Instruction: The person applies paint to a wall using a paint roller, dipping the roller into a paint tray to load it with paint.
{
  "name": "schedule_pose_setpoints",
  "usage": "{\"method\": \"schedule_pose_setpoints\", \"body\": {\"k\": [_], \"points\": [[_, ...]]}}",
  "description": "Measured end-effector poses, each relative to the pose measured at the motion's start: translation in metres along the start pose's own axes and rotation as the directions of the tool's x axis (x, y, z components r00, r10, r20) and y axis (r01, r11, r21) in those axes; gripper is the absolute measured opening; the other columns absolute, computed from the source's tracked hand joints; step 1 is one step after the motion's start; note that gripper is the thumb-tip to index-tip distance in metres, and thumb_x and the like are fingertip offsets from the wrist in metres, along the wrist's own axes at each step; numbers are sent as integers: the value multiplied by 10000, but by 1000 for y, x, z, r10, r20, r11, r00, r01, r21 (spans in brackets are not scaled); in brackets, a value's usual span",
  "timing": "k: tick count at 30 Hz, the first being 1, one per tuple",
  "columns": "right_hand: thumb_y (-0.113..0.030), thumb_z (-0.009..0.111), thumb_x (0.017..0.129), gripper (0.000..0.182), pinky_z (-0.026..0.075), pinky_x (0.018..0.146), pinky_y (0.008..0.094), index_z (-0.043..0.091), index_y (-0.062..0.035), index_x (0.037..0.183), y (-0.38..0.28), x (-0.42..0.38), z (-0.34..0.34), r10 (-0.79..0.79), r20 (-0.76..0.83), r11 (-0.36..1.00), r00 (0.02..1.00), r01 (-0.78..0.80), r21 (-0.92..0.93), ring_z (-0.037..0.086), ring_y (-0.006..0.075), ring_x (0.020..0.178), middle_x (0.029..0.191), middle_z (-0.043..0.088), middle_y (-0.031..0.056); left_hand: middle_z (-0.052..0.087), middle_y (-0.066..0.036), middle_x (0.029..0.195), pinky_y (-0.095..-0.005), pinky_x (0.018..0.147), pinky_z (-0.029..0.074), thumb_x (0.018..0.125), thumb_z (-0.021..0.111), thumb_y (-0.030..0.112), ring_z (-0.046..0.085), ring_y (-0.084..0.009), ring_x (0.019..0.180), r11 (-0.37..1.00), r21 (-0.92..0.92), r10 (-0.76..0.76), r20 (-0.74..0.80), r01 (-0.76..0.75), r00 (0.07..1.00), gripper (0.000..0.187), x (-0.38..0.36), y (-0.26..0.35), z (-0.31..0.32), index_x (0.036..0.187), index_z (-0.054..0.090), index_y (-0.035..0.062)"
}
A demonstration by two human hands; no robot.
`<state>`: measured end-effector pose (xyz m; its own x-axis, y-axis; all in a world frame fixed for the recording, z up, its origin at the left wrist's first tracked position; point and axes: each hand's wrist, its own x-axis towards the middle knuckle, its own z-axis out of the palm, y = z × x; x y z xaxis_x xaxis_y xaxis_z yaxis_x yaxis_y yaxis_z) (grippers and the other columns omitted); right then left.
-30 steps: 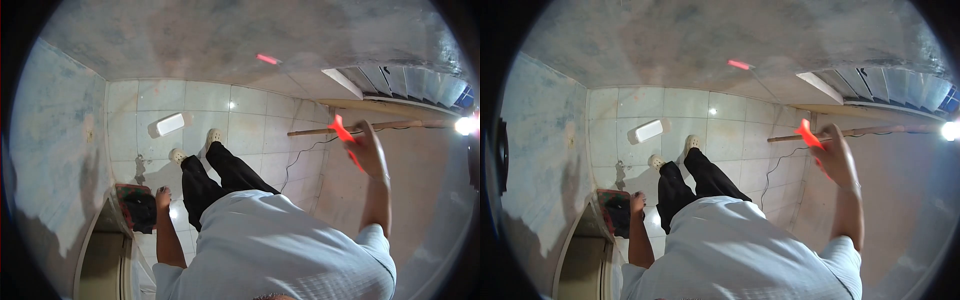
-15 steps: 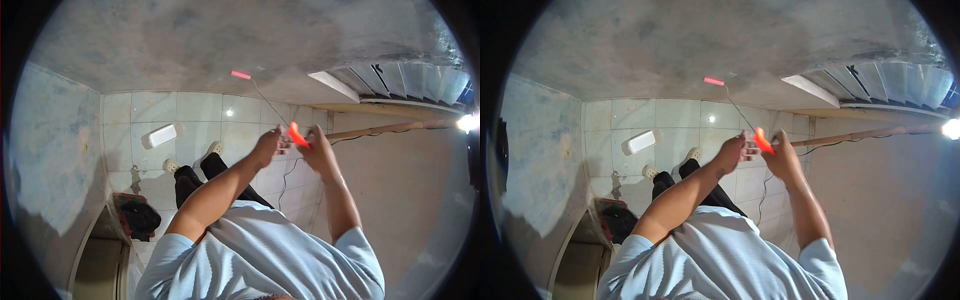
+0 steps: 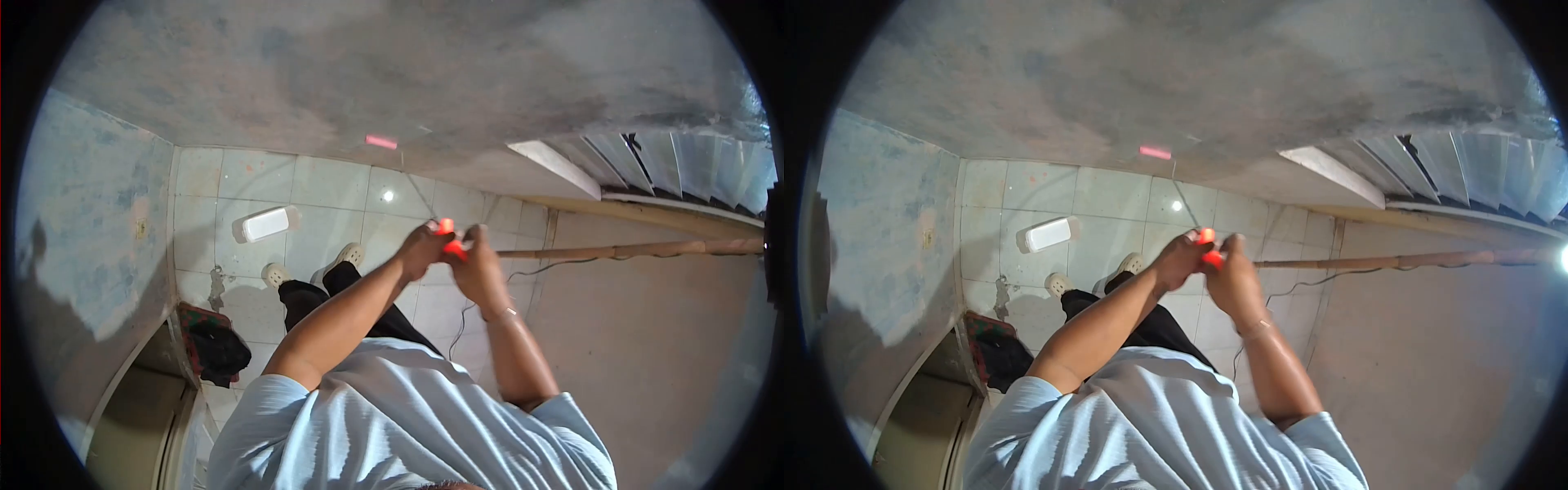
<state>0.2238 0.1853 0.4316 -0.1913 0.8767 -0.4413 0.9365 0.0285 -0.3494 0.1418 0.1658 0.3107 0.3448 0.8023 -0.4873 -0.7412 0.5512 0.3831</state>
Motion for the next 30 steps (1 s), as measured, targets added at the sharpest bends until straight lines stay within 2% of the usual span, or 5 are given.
{"method": "schedule_pose_setpoints", "body": {"k": [4, 9, 13, 24, 30], "points": [[-113, 600, 859, 310, 482, 608, 428, 390, -22, 1068, -19, -112, -98, 25, 24, 999, 999, -24, -41, 610, 426, 711, 810, 618, 225, 581, -66, 1000, -254, 798, 477, 858, 690, 275, 574, -86, 904, 837, 500, 158, 168, -222, 973, 485, -83, 5, 87, 1162, 433, -3], [-71, 597, 842, 341, 492, 645, 429, 373, -27, 1096, -9, -122, -98, 89, 59, 994, 994, -93, 64, 618, 422, 773, 850, 622, 228, 556, -48, 992, -245, 826, 450, 888, 654, 196, 520, -80, 969, 876, 369, 221, 267, -311, 938, 404, -74, -24, 83, 1169, 440, 0], [-59, 576, 848, 332, 474, 453, 298, 372, 3, 1103, 22, -29, -40, 223, 319, 854, 921, -342, 392, 609, 183, 612, 849, 616, 155, 578, -50, 996, -266, 778, 489, 909, 608, 207, 581, -113, 875, 987, -23, 157, 319, -158, 934, 293, -20, -18, 21, 1115, 475, 45], [27, 541, 860, 301, 414, 471, 241, 353, -44, 1085, -26, -168, -146, 167, 208, 675, 964, -266, 689, 524, 115, 540, 763, 569, 92, 559, -235, 1087, -325, 884, 457, 884, 631, 211, 590, -234, 1010, 883, 374, 138, 370, -283, 919, 747, -137, 23, 140, 1335, 196, -195], [-12, 586, 836, 322, 423, 444, 274, 382, -35, 1084, 14, -62, -80, 267, 228, 725, 936, -351, 593, 544, 138, 545, 741, 587, 113, 576, -103, 1091, -277, 866, 473, 927, 589, 182, 566, -127, 987, 890, 422, 86, 211, -170, 974, 398, -33, -1, 63, 1218, 442, -45]]}}
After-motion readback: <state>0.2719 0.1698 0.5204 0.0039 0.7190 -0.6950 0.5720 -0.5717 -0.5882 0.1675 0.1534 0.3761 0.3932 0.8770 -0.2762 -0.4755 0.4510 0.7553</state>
